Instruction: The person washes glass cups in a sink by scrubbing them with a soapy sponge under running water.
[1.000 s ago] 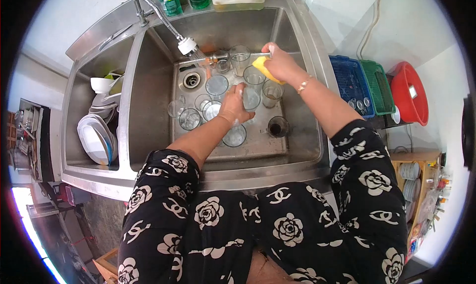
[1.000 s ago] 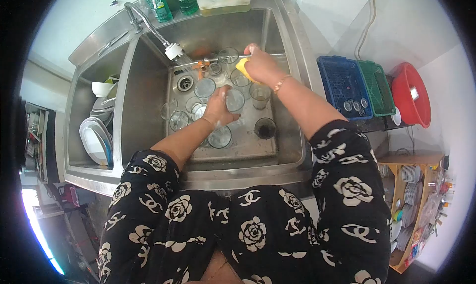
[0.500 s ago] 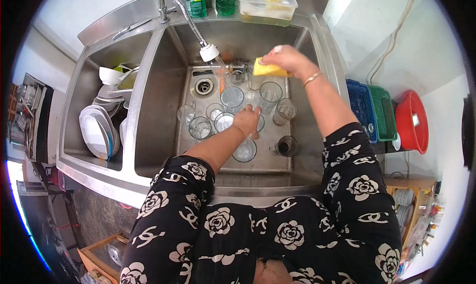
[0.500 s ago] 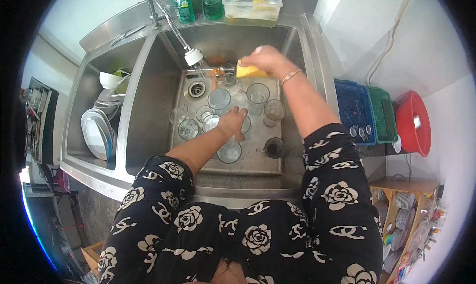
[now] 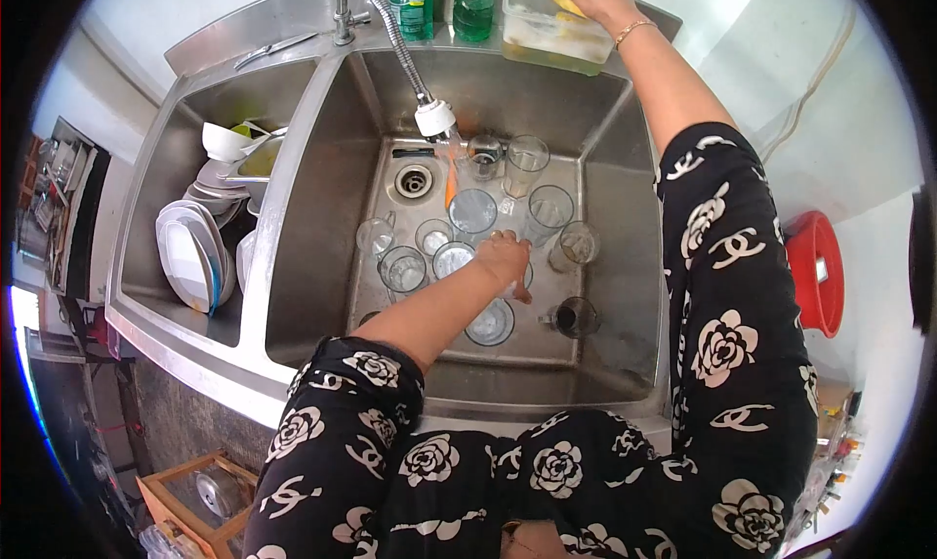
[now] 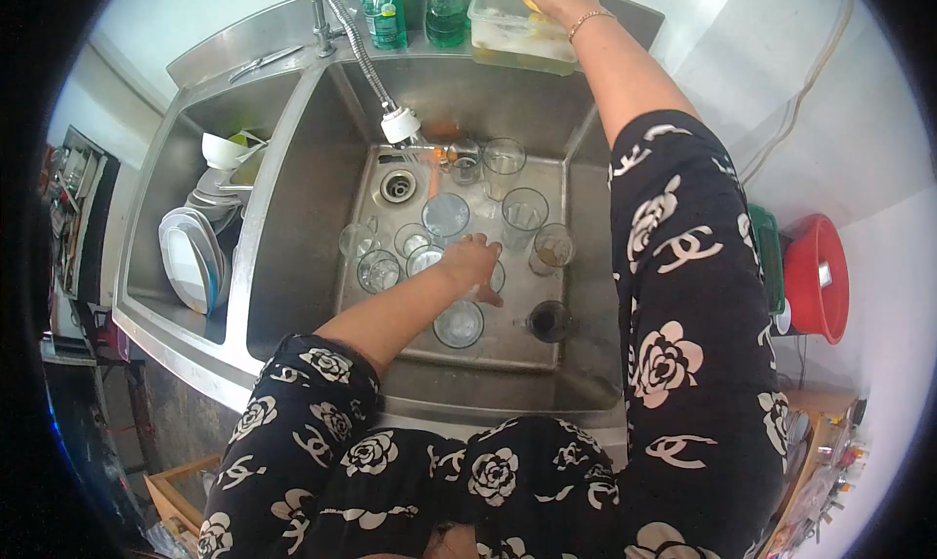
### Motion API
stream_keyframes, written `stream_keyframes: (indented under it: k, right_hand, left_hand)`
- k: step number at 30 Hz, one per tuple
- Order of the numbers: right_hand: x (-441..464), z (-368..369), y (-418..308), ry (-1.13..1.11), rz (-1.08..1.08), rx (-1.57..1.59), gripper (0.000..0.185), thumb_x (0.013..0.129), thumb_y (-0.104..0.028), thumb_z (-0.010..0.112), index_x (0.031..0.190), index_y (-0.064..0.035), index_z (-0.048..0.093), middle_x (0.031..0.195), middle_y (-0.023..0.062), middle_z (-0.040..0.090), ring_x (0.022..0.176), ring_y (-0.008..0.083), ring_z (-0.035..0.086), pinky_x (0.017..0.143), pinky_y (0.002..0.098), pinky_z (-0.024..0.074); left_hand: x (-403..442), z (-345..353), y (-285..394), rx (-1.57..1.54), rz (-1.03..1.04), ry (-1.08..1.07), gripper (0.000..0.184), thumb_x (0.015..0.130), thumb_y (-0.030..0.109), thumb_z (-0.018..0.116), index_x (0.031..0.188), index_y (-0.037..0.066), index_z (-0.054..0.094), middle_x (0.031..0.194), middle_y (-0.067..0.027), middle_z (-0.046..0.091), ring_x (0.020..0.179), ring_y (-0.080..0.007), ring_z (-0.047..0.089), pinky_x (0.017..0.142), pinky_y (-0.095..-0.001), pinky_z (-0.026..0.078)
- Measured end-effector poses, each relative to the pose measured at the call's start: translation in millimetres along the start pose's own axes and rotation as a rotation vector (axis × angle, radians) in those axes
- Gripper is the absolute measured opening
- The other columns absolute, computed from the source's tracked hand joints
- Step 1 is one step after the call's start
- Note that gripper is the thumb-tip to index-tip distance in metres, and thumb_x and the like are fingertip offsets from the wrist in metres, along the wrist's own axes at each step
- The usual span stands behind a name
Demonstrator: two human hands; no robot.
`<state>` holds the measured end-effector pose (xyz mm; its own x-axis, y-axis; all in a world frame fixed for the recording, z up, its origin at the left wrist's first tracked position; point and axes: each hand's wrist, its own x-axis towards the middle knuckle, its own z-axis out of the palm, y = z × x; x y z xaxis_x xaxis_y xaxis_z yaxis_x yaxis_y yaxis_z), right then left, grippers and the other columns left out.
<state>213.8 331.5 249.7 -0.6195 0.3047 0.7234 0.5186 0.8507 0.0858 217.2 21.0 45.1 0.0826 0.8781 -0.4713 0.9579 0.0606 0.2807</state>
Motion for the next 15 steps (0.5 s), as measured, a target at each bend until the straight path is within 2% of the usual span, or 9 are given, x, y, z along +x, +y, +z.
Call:
stream_keyframes:
  k: [2,3,6,9,12,15]
  right_hand:
    - [5.3,25.4,6.7,-0.140,0.012,-0.091,0.022,0.073,-0.022,0.063,0.073,-0.0004,0.069,0.084,0.0240,0.064,0.078,0.0388,0.063,0.073,0.0423,0.0515]
    - [5.8,32.8,4.1,-0.218,0.135,-0.040,0.026,0.073,-0.022,0.060,0.074,0.0019,0.068,0.082,0.0253,0.064,0.080,0.0375,0.064,0.073,0.0431,0.0511]
    - [8.5,61.9,14.3,-0.548,0.121,-0.015,0.027,0.073,-0.019,0.069,0.093,-0.0016,0.068,0.091,0.0148,0.068,0.084,0.0312,0.064,0.081,0.0380,0.0491]
    - [15.0,70.3,9.3,-0.582,0.180,-0.166,0.025,0.075,-0.019,0.066,0.092,-0.0009,0.070,0.094,0.0186,0.067,0.088,0.0369,0.063,0.084,0.0423,0.0482]
    - [7.8,47.0,-17.0,-0.507,0.236,-0.280,0.025,0.077,-0.020,0.063,0.090,-0.0008,0.070,0.094,0.0205,0.067,0.089,0.0355,0.064,0.084,0.0410,0.0486]
    - [15.0,54.1,-6.7,-0.573,0.191,-0.284,0.025,0.076,-0.021,0.061,0.087,-0.0005,0.070,0.093,0.0205,0.067,0.089,0.0345,0.064,0.083,0.0408,0.0489]
  left_hand:
    - [0.4,-2.2,-0.5,-0.018,-0.006,0.028,0.081,0.064,0.045,0.079,0.124,0.002,0.047,0.122,-0.0211,0.049,0.117,-0.0368,0.048,0.097,-0.0417,0.043]
    - [0.8,-5.7,-0.1,-0.022,-0.011,0.038,0.079,0.065,0.044,0.078,0.124,0.002,0.047,0.122,-0.0212,0.049,0.117,-0.0366,0.048,0.097,-0.0415,0.043]
    - [0.3,-10.7,-0.6,-0.039,-0.027,0.051,0.075,0.068,0.042,0.077,0.124,0.001,0.047,0.121,-0.0212,0.050,0.116,-0.0363,0.048,0.096,-0.0408,0.044]
    - [1.1,-13.6,-0.3,-0.056,-0.021,0.059,0.072,0.069,0.040,0.076,0.123,0.001,0.048,0.120,-0.0210,0.050,0.116,-0.0360,0.049,0.096,-0.0406,0.044]
    - [0.8,-16.8,0.5,-0.073,-0.010,0.078,0.070,0.070,0.038,0.075,0.122,0.000,0.048,0.119,-0.0211,0.051,0.114,-0.0358,0.050,0.095,-0.0407,0.045]
    - [2.5,-16.8,-0.3,-0.077,0.000,0.103,0.069,0.070,0.037,0.075,0.121,0.000,0.048,0.118,-0.0209,0.051,0.113,-0.0356,0.051,0.093,-0.0410,0.046]
